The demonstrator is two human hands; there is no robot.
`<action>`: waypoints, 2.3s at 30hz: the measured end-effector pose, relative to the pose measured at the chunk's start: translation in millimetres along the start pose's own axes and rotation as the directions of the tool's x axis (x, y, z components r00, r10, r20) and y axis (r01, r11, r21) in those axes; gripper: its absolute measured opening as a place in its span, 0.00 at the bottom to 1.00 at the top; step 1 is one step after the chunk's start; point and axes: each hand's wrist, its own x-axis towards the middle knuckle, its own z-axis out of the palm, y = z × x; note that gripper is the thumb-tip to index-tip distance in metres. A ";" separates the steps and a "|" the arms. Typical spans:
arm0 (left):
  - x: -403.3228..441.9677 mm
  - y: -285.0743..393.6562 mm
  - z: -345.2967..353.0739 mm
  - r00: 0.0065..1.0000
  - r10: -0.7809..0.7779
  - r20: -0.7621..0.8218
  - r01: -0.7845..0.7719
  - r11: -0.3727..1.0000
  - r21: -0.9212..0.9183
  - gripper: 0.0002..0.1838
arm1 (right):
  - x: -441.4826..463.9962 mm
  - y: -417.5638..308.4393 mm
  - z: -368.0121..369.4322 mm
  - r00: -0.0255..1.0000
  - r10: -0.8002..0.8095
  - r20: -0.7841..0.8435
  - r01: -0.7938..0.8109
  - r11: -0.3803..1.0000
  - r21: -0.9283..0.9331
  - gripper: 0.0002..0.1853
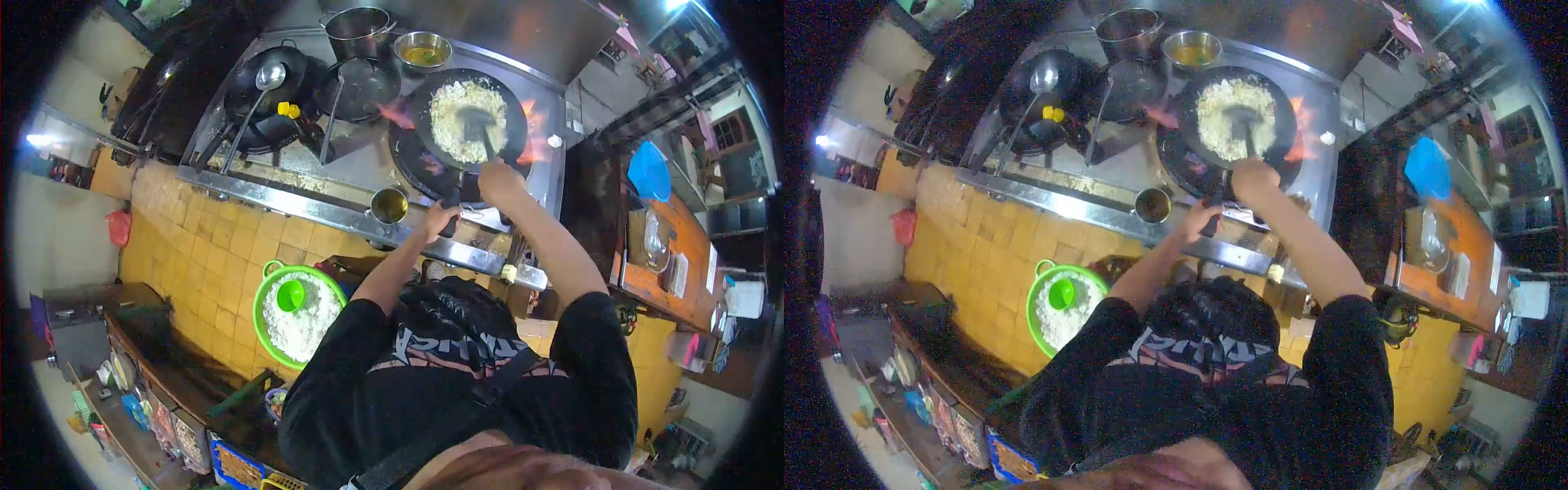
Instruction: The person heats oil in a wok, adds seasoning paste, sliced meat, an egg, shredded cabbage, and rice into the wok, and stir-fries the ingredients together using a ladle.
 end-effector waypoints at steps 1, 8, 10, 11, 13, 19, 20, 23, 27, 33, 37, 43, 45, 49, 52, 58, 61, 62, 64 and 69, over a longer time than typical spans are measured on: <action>-1.6 4.7 3.1 0.999 -0.024 -0.021 0.024 1.000 0.018 0.08 | 8.4 1.6 11.3 0.999 0.022 -0.030 -0.021 1.000 0.019 0.13; -11.6 8.4 7.3 1.000 -0.024 -0.015 0.024 1.000 -0.021 0.07 | 4.1 -2.7 -13.7 0.989 0.013 0.148 -0.025 0.997 0.077 0.14; -7.3 10.3 6.5 0.999 -0.045 -0.018 0.045 0.999 0.005 0.07 | 0.6 -9.2 -4.7 0.991 0.135 0.000 -0.135 0.987 0.084 0.14; -6.2 8.7 5.4 1.000 -0.022 0.011 0.022 0.999 -0.024 0.08 | -7.8 -11.1 3.0 0.998 0.056 0.021 -0.056 0.998 0.022 0.14; -5.1 9.6 2.9 0.999 -0.008 0.037 0.009 1.000 -0.029 0.07 | -34.5 -27.3 -12.8 0.992 -0.054 0.118 0.072 0.986 -0.153 0.15; -11.5 14.5 5.9 0.999 -0.001 0.040 0.002 1.000 -0.025 0.07 | -6.7 -16.9 15.2 0.987 0.068 0.145 -0.066 0.998 -0.018 0.25; -12.6 16.9 5.4 0.999 0.000 0.035 0.001 1.000 -0.026 0.07 | -22.1 -22.7 12.2 0.986 -0.018 0.165 0.051 0.979 -0.199 0.26; -6.0 8.8 3.0 1.000 -0.005 0.022 0.006 1.000 -0.020 0.07 | -10.7 -19.1 3.2 0.984 0.051 0.170 -0.035 0.995 -0.097 0.22; 1.4 8.3 -5.8 0.996 -0.026 0.081 0.027 1.000 -0.010 0.09 | -16.5 -7.0 36.1 0.998 0.057 0.034 -0.052 0.990 -0.130 0.18; 7.4 8.1 -9.6 0.997 -0.066 0.047 0.064 0.997 0.048 0.10 | -8.3 3.9 40.1 0.992 0.121 0.033 -0.121 0.992 0.023 0.27; -1.1 17.0 -2.1 0.997 -0.064 0.035 0.062 0.997 0.054 0.10 | -49.4 -10.7 31.7 0.975 0.002 0.221 0.033 0.988 -0.153 0.25; 4.8 13.1 -3.6 0.993 -0.121 -0.007 0.121 0.988 0.094 0.08 | -15.9 32.8 74.2 0.986 0.169 0.000 -0.166 0.971 0.169 0.25; 0.2 18.7 25.2 0.984 -0.146 -0.099 0.153 0.986 0.072 0.08 | -28.0 79.6 86.9 1.000 0.003 -0.005 -0.002 0.992 0.127 0.26; -91.0 108.0 117.3 0.953 -0.273 0.128 0.301 0.835 -0.462 0.07 | -111.8 108.1 5.5 0.993 0.103 0.059 -0.111 0.980 0.164 0.32; -111.1 136.9 124.5 0.880 -0.368 0.301 0.475 0.657 -0.585 0.08 | -132.0 105.6 -13.5 0.995 0.085 0.043 -0.091 0.981 0.172 0.33; -88.8 59.8 74.5 0.936 -0.342 -0.080 0.331 0.936 -0.118 0.09 | -153.8 90.0 11.9 0.988 0.145 0.055 -0.153 0.964 0.215 0.33; -157.5 81.0 130.6 0.901 -0.433 0.030 0.434 0.894 -0.114 0.11 | -150.9 78.7 23.8 0.982 0.173 0.081 -0.187 0.959 0.215 0.33; -164.5 87.8 137.1 0.899 -0.435 0.045 0.437 0.897 -0.064 0.12 | -149.9 76.4 25.5 0.983 0.166 0.074 -0.179 0.950 0.254 0.33; -123.5 80.9 112.8 0.873 -0.481 0.076 0.487 0.861 -0.148 0.13 | -154.5 74.5 31.5 0.990 0.133 0.048 -0.141 0.960 0.241 0.31; -80.4 54.2 65.1 0.953 -0.299 0.046 0.303 0.945 -0.127 0.12 | -130.4 87.6 74.1 0.982 0.160 -0.102 -0.150 0.984 0.099 0.24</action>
